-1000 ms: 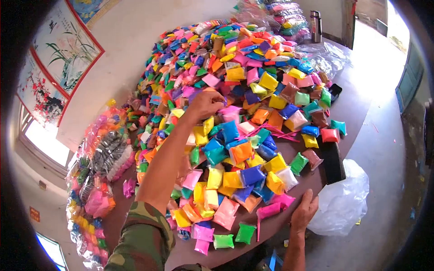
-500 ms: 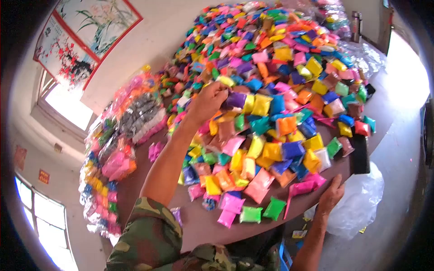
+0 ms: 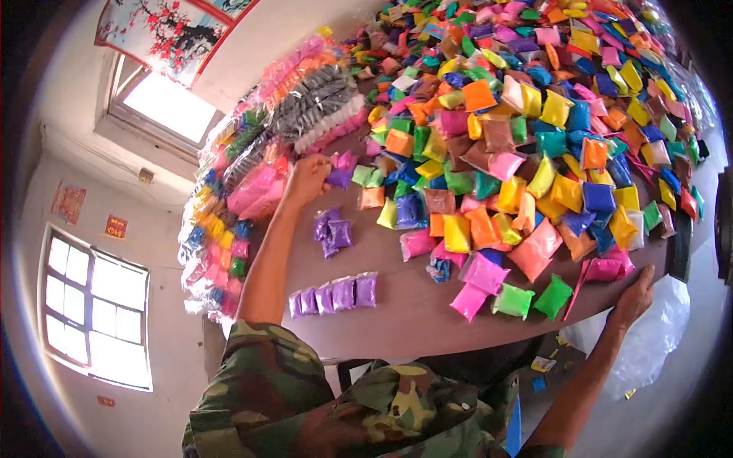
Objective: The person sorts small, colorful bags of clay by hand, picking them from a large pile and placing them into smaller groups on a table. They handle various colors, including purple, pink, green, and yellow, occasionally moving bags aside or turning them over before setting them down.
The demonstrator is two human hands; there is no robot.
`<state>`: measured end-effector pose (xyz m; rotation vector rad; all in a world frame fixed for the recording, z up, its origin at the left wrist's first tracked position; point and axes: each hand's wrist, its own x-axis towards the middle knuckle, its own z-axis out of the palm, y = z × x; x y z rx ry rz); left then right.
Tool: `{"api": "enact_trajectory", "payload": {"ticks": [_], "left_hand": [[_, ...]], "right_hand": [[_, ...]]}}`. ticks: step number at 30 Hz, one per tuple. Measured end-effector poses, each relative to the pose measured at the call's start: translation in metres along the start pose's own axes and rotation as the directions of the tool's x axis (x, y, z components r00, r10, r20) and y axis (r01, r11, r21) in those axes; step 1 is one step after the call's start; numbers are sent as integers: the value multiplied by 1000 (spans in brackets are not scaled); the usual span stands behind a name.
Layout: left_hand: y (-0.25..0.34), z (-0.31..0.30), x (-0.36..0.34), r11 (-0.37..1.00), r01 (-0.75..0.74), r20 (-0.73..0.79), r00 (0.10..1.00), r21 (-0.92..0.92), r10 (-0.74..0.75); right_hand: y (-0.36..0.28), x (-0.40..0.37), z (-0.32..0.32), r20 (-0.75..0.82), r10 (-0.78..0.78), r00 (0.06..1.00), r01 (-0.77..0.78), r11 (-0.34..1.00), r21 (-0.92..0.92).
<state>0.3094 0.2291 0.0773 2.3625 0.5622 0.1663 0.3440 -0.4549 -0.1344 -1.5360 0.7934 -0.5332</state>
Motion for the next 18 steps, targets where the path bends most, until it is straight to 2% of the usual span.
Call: {"api": "enact_trajectory", "payload": {"ticks": [1, 5, 8, 9, 12, 13, 16, 18], "left_hand": [[-16, -1, -8, 998, 64, -5, 998, 16, -64], [-76, 0, -33, 996, 94, 36, 995, -4, -94], [-60, 3, -59, 981, 69, -15, 998, 184, -68], [-65, 3, -60, 851, -134, -90, 974, 508, 207], [-53, 4, -61, 742, -145, -166, 930, 654, 329], [-42, 6, -63, 804, -141, -218, 922, 578, 319], [-4, 18, -66, 767, -290, -163, 877, 572, 453], [29, 31, -78, 804, -272, -117, 915, 529, 387]], "right_hand": [[4, 5, -2, 8, 24, 1000, -23, 998, -51], [16, 15, -1, 12, -21, 1000, 21, 1000, 12], [22, 21, -1, 9, -34, 999, 34, 999, -3], [24, 24, -3, 11, -23, 1000, 23, 999, -30], [29, 26, -3, -6, -34, 999, 34, 999, -27], [29, 24, -3, -10, -43, 999, 43, 999, -14], [25, 21, -3, 10, -41, 999, 41, 999, 5], [17, 15, -2, 23, -17, 1000, 18, 999, -47]]}}
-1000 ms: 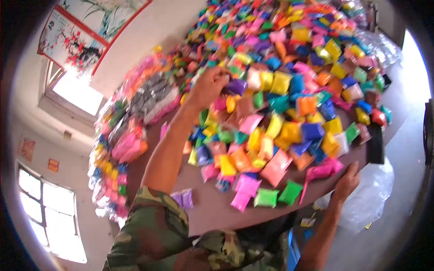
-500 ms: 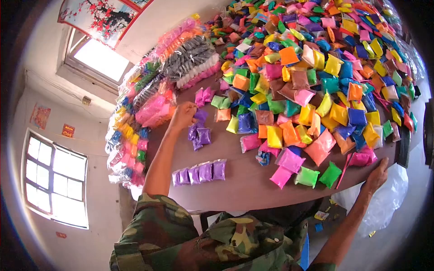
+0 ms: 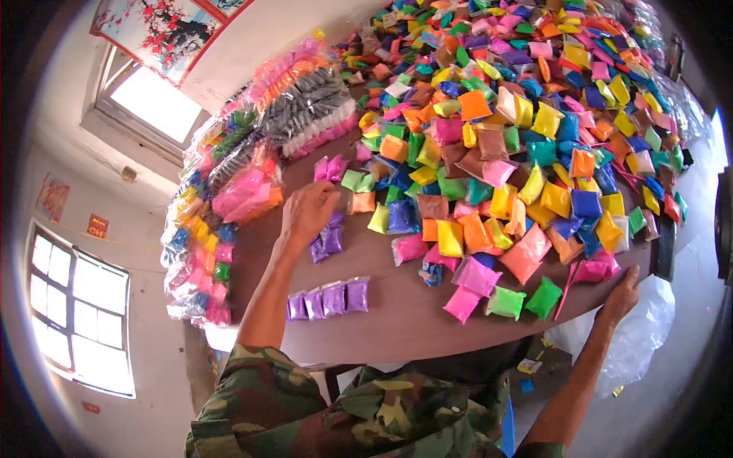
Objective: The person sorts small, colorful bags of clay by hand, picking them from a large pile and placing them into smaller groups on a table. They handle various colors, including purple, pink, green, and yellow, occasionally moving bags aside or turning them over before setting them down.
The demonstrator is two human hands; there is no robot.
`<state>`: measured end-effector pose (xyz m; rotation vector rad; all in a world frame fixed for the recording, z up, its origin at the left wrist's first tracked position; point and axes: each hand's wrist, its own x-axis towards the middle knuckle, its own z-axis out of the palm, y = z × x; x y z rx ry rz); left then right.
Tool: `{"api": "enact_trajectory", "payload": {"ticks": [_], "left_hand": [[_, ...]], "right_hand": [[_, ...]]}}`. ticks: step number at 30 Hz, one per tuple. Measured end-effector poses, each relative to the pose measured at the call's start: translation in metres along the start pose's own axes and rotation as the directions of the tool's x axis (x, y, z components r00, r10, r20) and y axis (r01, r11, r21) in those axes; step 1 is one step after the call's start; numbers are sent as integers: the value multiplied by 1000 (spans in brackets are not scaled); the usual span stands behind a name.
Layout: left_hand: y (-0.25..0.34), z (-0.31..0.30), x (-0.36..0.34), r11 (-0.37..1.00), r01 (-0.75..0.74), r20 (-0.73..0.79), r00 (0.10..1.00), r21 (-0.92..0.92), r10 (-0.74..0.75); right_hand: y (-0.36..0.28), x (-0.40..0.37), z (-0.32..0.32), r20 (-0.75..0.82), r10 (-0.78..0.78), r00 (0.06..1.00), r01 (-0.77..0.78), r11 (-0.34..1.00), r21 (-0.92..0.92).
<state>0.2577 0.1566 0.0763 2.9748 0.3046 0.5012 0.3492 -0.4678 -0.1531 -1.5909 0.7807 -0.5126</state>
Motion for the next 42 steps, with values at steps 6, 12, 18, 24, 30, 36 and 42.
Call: {"api": "enact_trajectory", "payload": {"ticks": [6, 12, 18, 24, 30, 36, 42], "left_hand": [[101, 1, 7, 973, -33, 150, 986, -228, 68], [193, 14, 26, 834, -424, 33, 885, -355, 464], [289, 32, 73, 687, -687, 65, 694, -237, 717], [350, 90, 141, 512, -832, -144, 545, -215, 826], [370, 129, 245, 698, -501, -83, 837, -512, 540], [369, 180, 307, 726, -557, 219, 712, -403, 667], [370, 176, 317, 758, -527, 335, 685, -385, 647]], "right_hand": [[-8, -11, 4, -76, -81, 994, 77, 996, -44], [-21, -25, 8, -77, -71, 994, 78, 993, 91], [-29, -33, 7, -81, -68, 994, 74, 995, 71], [-48, -44, 8, -78, -63, 995, 72, 989, 130], [-45, -45, 6, -68, -25, 997, 35, 987, 158], [-39, -46, 8, -72, -27, 997, 39, 983, 179], [-38, -46, 6, -54, -30, 998, 41, 975, 216]]}}
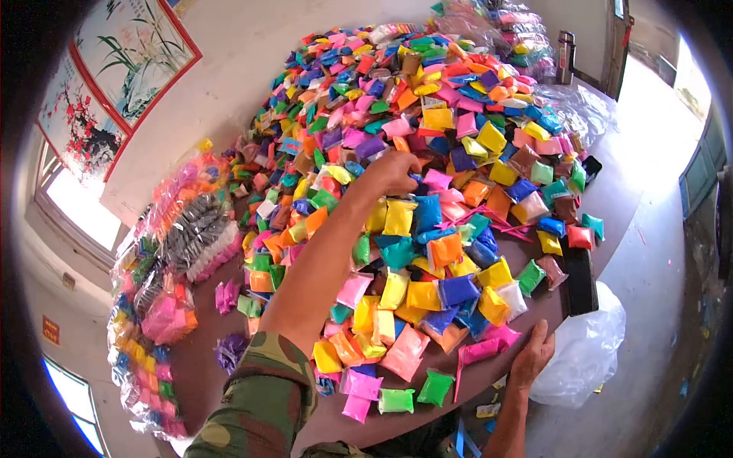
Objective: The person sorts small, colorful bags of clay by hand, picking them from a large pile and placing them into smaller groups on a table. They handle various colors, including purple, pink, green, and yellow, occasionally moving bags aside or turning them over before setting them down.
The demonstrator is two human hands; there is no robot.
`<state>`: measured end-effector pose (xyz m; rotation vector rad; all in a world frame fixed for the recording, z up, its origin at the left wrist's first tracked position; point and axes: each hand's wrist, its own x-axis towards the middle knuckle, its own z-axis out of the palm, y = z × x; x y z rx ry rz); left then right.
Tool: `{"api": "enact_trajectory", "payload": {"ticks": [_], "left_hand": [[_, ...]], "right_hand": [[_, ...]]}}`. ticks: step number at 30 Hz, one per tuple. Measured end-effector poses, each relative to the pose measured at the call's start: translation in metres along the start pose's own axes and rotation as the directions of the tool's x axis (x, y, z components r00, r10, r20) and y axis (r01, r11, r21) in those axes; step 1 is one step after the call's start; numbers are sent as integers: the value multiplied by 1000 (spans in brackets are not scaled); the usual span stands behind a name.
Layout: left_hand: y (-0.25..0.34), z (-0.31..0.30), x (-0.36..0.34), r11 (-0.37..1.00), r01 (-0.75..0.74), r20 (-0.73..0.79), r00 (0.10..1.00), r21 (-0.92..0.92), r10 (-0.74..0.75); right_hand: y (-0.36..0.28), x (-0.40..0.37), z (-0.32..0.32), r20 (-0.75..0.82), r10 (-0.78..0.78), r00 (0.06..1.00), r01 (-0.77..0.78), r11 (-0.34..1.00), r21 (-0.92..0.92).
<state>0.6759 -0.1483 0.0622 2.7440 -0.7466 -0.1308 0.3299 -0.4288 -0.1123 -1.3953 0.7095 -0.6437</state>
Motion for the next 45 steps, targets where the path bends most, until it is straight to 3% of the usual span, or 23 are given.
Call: {"api": "enact_trajectory", "payload": {"ticks": [4, 5, 8, 12, 15, 18, 19, 23, 26, 27, 30, 31, 33, 34, 35, 37, 40, 41, 44, 45], "left_hand": [[-7, -12, -23, 998, -41, -193, 980, 42, 48], [-10, -16, -28, 996, -45, -317, 948, -72, 20], [-47, -29, -32, 974, 146, -650, 760, 173, 2], [-68, -28, -40, 966, 239, -556, 818, 101, -144], [-64, -24, -32, 980, 186, -634, 767, 66, -103], [-37, -44, -54, 975, 159, -606, 764, -153, -220], [-15, -59, -72, 952, 229, -541, 784, -205, -305], [-27, -69, -138, 750, 50, -384, 836, -659, -393], [-32, -85, -217, 671, 82, -330, 823, -736, -463], [-36, -83, -246, 705, 44, -398, 800, -708, -449], [-72, -83, -350, 737, 221, -407, 716, -638, -567], [-82, -83, -386, 731, 342, -358, 700, -591, -617], [-106, -72, -460, 692, 544, -275, 655, -475, -704], [-115, -62, -492, 653, 598, -254, 617, -464, -745], [-119, -48, -521, 612, 649, -233, 576, -453, -783], [-120, -15, -568, 607, 653, -338, 504, -454, -795], [-104, 7, -600, 758, 652, -574, 626, 14, -528], [-82, 4, -596, 678, 735, -526, 578, 5, -624], [-85, 15, -606, 717, 648, -572, 700, 258, -427], [-83, 16, -603, 713, 648, -577, 700, 266, -421]], "right_hand": [[-10, -3, -1, 21, 77, 997, -78, 996, 35], [-12, -3, 0, 29, 106, 994, -107, 993, 54], [-8, -3, 1, 37, 52, 998, -56, 992, 112], [-1, -1, -4, 55, 38, 998, -41, 998, 41], [-3, -2, -1, 40, 25, 999, -28, 997, 78], [-7, -3, 4, 12, 23, 1000, -24, 995, 93], [-8, -3, 4, 9, 23, 1000, -24, 998, 59], [17, 10, -4, -10, -15, 1000, 14, 997, -81], [21, 18, -5, 15, -3, 1000, 3, 999, -41], [48, 35, -17, 13, -69, 998, 70, 961, -266], [35, 38, -17, 54, 23, 998, -10, 973, -231], [37, 42, -17, 28, -13, 1000, 20, 952, -304], [33, 39, -11, 19, -1, 1000, 5, 977, -213], [32, 39, -10, 9, 1, 1000, 0, 986, -164], [36, 44, -11, -7, -12, 1000, 10, 973, -229], [41, 53, -15, -1, 7, 1000, -7, 951, -309], [41, 54, -14, 9, -12, 1000, 14, 948, -319], [42, 56, -14, 10, -27, 1000, 29, 953, -302], [67, 75, -20, 45, -28, 999, 38, 968, -246], [64, 75, -18, 46, -31, 998, 42, 965, -260]]}}
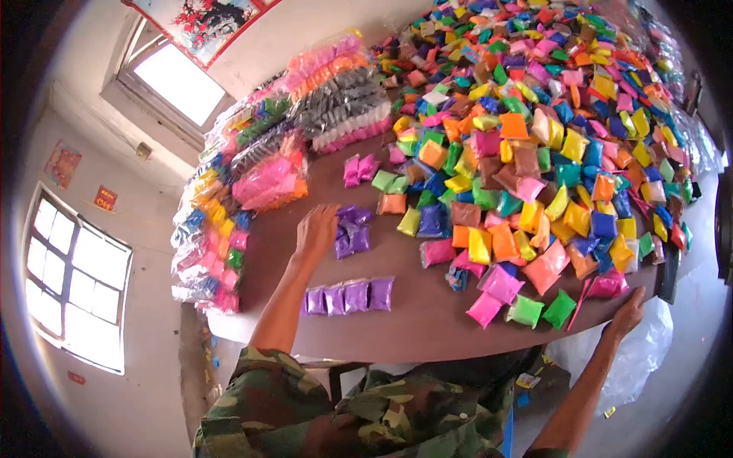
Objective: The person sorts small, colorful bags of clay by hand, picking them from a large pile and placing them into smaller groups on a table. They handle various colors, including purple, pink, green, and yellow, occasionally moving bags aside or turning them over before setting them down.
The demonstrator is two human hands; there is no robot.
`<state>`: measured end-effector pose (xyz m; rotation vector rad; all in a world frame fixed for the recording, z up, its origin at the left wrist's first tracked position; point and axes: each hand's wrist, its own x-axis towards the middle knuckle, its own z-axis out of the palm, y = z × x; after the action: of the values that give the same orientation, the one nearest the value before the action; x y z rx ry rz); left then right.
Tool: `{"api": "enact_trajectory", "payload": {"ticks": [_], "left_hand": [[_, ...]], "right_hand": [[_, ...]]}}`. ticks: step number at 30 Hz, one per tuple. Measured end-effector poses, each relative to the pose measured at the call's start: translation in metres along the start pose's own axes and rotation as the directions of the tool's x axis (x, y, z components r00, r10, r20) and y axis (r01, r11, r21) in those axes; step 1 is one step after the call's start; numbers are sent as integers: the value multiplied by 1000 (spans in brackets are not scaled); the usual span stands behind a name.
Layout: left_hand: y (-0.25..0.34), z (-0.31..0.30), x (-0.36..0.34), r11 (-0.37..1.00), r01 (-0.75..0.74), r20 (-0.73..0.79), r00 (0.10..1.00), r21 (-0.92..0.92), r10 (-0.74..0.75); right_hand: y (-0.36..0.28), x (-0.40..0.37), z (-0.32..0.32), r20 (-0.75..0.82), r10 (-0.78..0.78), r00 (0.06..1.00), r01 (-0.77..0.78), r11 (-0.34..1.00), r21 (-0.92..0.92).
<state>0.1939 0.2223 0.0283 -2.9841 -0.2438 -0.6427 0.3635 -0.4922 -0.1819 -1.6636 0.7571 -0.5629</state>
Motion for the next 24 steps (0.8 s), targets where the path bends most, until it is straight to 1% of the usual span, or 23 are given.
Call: {"api": "enact_trajectory", "payload": {"ticks": [2, 5, 7, 8, 9, 10, 11, 12, 15, 16, 17, 19, 21, 23, 24], "left_hand": [[8, 0, 2, 1000, -15, -13, 1000, 12, 15], [18, -4, 7, 985, -60, 165, 986, 163, 33], [27, -6, 10, 978, -110, 168, 983, 179, 80], [27, -3, 10, 975, -131, 160, 982, 181, 102], [26, -1, 12, 971, -150, 153, 981, 185, 122], [39, -3, 26, 968, -163, 194, 973, 190, 126], [45, -18, 27, 965, -159, 248, 963, 210, 104], [50, -26, 32, 960, -154, 300, 951, 232, 80], [53, -27, 63, 983, -160, 293, 948, 93, 127], [75, -37, 75, 992, -126, 189, 975, 22, 119], [96, -41, 89, 990, -135, 129, 982, -28, 137], [138, -44, 119, 979, -161, 8, 987, -125, 163], [182, -38, 153, 957, -202, -35, 979, -210, 199], [227, -36, 185, 914, -227, -11, 971, -337, 237], [248, -32, 202, 889, -282, -31, 956, -361, 291]], "right_hand": [[-14, -14, -1, -12, -4, 1000, 3, 999, -33], [-26, -25, 0, 5, 21, 1000, -21, 999, 48], [-21, -25, 1, -16, 7, 1000, -7, 1000, -8], [-29, -33, 3, -26, -46, 999, 48, 997, 60], [-30, -37, 7, -32, -31, 999, 35, 989, 144], [-37, -37, 2, -44, -44, 998, 49, 991, 128], [-42, -45, 4, -26, -52, 998, 54, 993, 107], [-46, -48, 5, -42, -43, 998, 48, 991, 125], [-49, -52, 8, -74, -31, 997, 43, 985, 165], [-47, -52, 8, -77, -40, 996, 53, 984, 170], [-46, -52, 7, -80, -49, 996, 62, 983, 173], [-50, -55, 6, -84, -20, 996, 32, 990, 138], [-51, -55, 7, -83, -5, 997, 17, 990, 142], [-46, -54, 7, -79, 0, 997, 14, 984, 176], [-50, -56, 7, -78, -4, 997, 18, 983, 183]]}}
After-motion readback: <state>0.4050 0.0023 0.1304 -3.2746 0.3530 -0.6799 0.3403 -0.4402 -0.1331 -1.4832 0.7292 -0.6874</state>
